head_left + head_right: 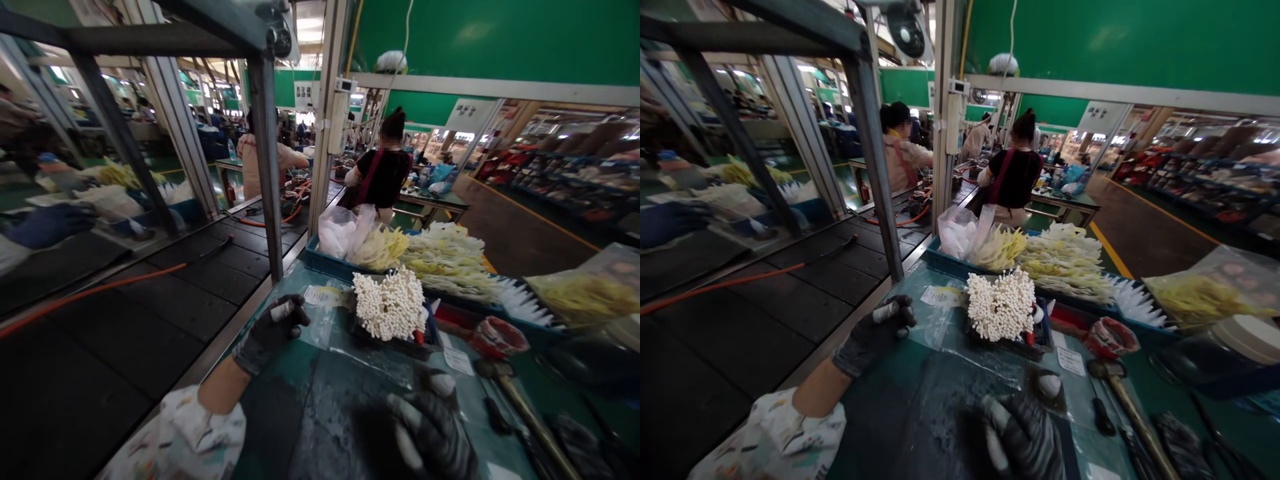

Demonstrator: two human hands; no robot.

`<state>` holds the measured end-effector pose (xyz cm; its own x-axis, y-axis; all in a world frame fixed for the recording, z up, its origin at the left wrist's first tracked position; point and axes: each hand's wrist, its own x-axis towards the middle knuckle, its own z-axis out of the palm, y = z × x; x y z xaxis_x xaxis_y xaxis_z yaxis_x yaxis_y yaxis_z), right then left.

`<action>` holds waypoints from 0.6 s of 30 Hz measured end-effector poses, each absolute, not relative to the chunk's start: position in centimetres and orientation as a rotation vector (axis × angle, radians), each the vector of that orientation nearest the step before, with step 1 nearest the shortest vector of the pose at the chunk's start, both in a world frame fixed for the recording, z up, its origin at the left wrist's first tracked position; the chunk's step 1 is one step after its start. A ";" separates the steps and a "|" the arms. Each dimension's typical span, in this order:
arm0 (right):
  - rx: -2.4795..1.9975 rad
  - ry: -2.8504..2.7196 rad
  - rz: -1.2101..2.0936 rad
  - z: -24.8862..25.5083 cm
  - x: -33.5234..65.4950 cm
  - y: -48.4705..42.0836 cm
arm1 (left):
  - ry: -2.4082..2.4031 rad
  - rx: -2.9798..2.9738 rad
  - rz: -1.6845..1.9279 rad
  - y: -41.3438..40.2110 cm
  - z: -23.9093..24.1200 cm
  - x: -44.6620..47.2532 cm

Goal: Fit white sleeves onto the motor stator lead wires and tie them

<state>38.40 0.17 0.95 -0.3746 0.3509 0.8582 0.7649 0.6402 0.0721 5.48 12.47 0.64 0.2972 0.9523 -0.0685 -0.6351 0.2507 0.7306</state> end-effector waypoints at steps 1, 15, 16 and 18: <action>-0.870 -1.972 -0.593 1.1 38.4 0.2 | 0.572 0.663 1.166 12.5 0.7 5.5; -0.819 -2.044 -0.617 1.5 39.2 0.7 | 0.542 0.671 1.187 12.2 0.8 5.4; -0.810 -2.052 -0.611 1.7 39.2 0.7 | 0.544 0.671 1.189 12.2 0.8 5.4; -0.805 -2.069 -0.594 1.7 39.0 0.7 | 0.547 0.671 1.195 12.2 0.8 5.4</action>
<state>38.95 0.66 1.72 -0.4606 0.3316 0.8233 0.7179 0.6847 0.1259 5.45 12.17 0.83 0.2825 0.9586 -0.0357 -0.6533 0.2196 0.7245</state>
